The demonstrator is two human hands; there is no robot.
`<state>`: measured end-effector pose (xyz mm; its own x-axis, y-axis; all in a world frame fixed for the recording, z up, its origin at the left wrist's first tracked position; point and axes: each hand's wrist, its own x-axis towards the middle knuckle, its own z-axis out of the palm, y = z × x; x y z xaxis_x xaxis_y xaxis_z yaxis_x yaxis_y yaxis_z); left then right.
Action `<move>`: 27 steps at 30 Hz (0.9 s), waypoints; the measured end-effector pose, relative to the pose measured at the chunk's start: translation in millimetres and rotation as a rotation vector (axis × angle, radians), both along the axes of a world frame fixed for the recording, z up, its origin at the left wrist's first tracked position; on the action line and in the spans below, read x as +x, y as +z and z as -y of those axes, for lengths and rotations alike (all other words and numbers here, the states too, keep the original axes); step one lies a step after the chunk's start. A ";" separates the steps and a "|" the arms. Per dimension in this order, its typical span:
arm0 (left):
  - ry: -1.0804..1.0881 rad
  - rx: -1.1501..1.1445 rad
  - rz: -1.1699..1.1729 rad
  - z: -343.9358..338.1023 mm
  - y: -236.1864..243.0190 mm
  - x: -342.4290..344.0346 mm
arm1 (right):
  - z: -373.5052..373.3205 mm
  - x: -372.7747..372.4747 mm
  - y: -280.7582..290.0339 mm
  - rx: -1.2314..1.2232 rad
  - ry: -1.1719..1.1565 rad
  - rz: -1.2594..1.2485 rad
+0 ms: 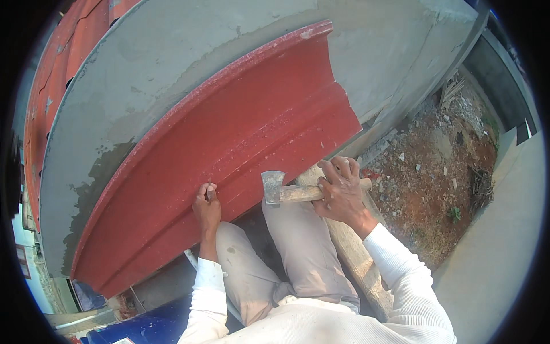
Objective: The person fits a red curved roofing tile onto a concrete roof edge, using a small axe to tap the tile into place and then using their hands to press and align the tile against the mortar.
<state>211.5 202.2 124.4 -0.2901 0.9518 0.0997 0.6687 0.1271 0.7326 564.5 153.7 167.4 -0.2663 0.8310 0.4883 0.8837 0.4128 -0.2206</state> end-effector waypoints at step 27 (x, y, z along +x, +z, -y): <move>-0.078 -0.028 -0.077 -4.8 -0.8 -4.2 | -119.8 -37.9 98.6 -1.048 0.250 -1.027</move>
